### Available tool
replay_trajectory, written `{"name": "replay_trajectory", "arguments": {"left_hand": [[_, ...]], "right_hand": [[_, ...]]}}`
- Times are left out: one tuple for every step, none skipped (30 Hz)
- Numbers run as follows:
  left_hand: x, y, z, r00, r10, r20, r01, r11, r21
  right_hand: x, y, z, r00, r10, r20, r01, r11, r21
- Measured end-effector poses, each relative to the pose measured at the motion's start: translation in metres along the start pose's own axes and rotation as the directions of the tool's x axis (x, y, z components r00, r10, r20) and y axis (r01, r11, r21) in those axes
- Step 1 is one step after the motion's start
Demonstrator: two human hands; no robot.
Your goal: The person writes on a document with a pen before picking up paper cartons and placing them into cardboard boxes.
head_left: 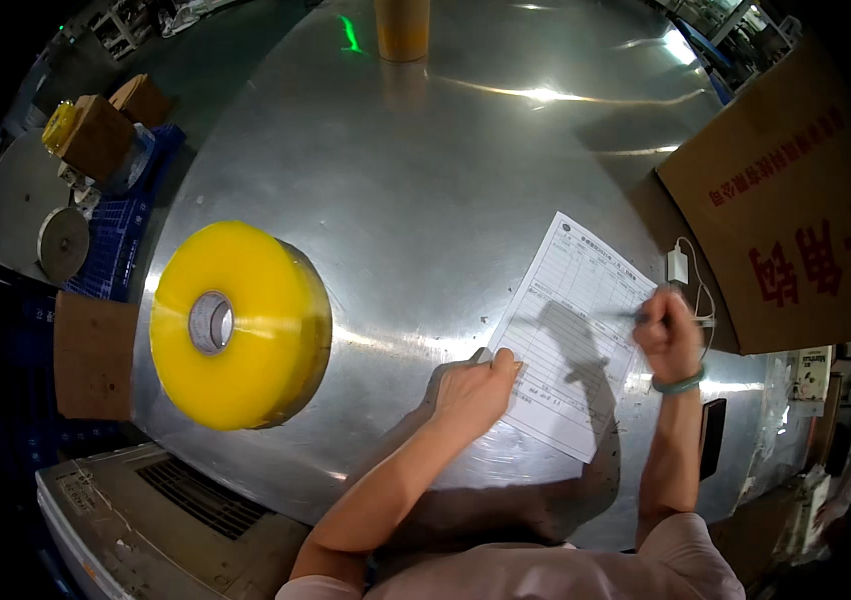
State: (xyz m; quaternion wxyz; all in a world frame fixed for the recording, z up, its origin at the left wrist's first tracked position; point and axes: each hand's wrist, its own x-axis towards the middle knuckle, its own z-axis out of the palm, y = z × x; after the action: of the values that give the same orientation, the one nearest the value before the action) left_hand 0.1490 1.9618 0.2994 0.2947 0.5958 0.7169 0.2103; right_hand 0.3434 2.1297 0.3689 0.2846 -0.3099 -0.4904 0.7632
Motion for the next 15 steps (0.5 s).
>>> {"name": "replay_trajectory", "arguments": {"left_hand": [[-0.001,0.003,0.001,0.999,-0.005,-0.053,0.005,1.000,0.008],[-0.002,0.005,0.004,0.994,-0.010,-0.106,0.011,1.000,0.015],[-0.002,0.008,0.012,0.981,-0.033,-0.191,0.034,0.999,0.002],[-0.001,0.009,0.020,0.972,-0.066,-0.225,0.066,0.998,-0.007],[-0.001,0.007,0.031,0.961,-0.104,-0.255,0.102,0.995,-0.019],[-0.002,0.006,0.037,0.947,-0.145,-0.287,0.143,0.989,-0.029],[-0.004,0.009,0.037,0.955,-0.166,-0.244,0.154,0.986,-0.069],[-0.009,0.013,0.032,0.962,-0.188,-0.198,0.171,0.980,-0.101],[-0.014,0.018,0.025,0.966,-0.210,-0.151,0.191,0.973,-0.134],[-0.018,0.023,0.014,0.967,-0.211,-0.143,0.194,0.973,-0.128],[-0.019,0.026,0.001,0.968,-0.210,-0.138,0.193,0.973,-0.128],[-0.019,0.028,-0.010,0.969,-0.208,-0.133,0.191,0.973,-0.129],[-0.017,0.027,-0.019,0.957,-0.113,-0.268,0.111,0.994,-0.022],[-0.012,0.028,-0.031,0.926,0.001,-0.377,0.037,0.995,0.092],[-0.005,0.027,-0.039,0.876,0.125,-0.466,-0.026,0.977,0.214]], "right_hand": [[0.003,-0.010,-0.006,0.996,-0.091,0.024,0.089,0.994,0.064],[0.007,-0.010,-0.005,0.995,-0.094,-0.037,0.097,0.991,0.097],[0.009,0.007,-0.004,0.983,-0.124,-0.138,0.121,0.992,-0.031],[0.013,0.031,-0.003,0.958,-0.179,-0.225,0.144,0.976,-0.163],[0.011,0.050,0.003,0.974,-0.185,-0.133,0.171,0.979,-0.107],[0.012,0.065,0.011,0.984,-0.123,-0.132,0.130,0.991,0.043],[0.014,0.074,0.017,0.984,-0.098,-0.150,0.114,0.988,0.106],[0.019,0.080,0.023,0.983,-0.111,-0.144,0.122,0.990,0.076],[0.025,0.085,0.026,0.989,-0.099,-0.111,0.104,0.994,0.039],[0.031,0.091,0.029,0.993,-0.088,-0.077,0.088,0.996,0.001],[0.036,0.100,0.032,0.998,-0.032,-0.062,0.030,0.999,-0.023],[0.035,0.103,0.028,0.998,-0.036,-0.054,0.035,0.999,-0.014],[0.035,0.109,0.022,0.999,-0.030,-0.028,0.030,1.000,-0.004],[0.034,0.106,0.023,1.000,-0.024,-0.013,0.024,1.000,0.002],[0.031,0.100,0.028,0.998,-0.018,-0.060,0.019,1.000,0.014]]}}
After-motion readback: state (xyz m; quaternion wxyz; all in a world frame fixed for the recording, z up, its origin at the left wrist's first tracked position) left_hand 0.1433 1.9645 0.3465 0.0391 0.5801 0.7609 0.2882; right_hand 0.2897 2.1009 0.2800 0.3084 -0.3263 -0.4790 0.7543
